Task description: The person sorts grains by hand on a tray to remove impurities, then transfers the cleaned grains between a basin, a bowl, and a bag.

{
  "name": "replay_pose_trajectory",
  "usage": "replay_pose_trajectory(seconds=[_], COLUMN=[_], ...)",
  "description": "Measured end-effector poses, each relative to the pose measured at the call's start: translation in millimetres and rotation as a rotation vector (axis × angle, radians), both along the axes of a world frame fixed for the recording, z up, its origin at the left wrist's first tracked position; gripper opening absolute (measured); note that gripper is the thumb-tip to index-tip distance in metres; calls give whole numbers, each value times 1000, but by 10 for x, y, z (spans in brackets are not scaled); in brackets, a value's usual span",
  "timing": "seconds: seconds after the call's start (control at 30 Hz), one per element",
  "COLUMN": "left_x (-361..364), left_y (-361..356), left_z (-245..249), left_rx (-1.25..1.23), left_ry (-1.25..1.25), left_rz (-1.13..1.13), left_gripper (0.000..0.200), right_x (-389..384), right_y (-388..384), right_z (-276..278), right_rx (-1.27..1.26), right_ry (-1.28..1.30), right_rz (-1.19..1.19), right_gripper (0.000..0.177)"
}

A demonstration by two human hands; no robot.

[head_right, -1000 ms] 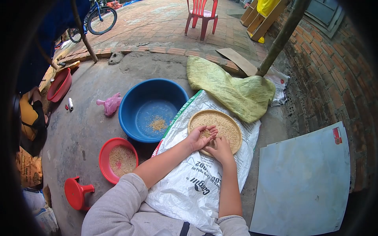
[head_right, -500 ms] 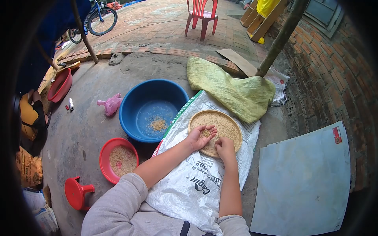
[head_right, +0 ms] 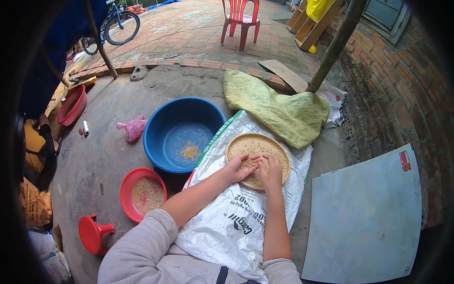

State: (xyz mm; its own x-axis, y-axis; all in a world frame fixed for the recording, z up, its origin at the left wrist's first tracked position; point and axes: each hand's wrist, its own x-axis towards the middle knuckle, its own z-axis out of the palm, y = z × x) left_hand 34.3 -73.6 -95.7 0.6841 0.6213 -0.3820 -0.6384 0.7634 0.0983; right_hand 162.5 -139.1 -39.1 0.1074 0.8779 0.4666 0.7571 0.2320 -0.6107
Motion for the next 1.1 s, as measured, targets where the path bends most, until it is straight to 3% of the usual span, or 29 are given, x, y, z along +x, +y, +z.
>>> replay_pose_trajectory(seconds=[0.07,0.17,0.3,0.37,0.57,0.7,0.77,0.87,0.97,1.1], left_x=[-14,-3,-22,-28,-18,-18,-7,-5,20,-4], left_y=[10,3,-3,-12,7,-9,-6,-5,-24,-41], left_z=[17,50,63,91,49,72,80,40,-23,69], left_rx=[-7,-13,-16,-17,1,2,-27,3,41,-22], left_ry=[-55,-31,-63,-74,-46,-17,30,1,66,84], left_rz=[0,57,94,106,100,95,63,29,32,26], left_gripper=[33,34,32,31,30,29,27,26,23,24], right_x=[96,91,23,36,124,120,102,-30,-81,-67], right_y=[-38,-117,-154,-130,-102,-74,-33,-15,3,-18], right_z=[-149,-175,-83,-83,-161,-94,-55,129,132,115], right_rx=[-207,-424,-452,-527,-556,-420,-254,-67,-20,-11], right_ry=[-77,-99,-258,-100,13,-34,92,323,279,144], right_rz=[-88,-24,65,160,135,21,-114,-66,127,86], right_gripper=[30,31,32,27,14,12,10,12,15,21])
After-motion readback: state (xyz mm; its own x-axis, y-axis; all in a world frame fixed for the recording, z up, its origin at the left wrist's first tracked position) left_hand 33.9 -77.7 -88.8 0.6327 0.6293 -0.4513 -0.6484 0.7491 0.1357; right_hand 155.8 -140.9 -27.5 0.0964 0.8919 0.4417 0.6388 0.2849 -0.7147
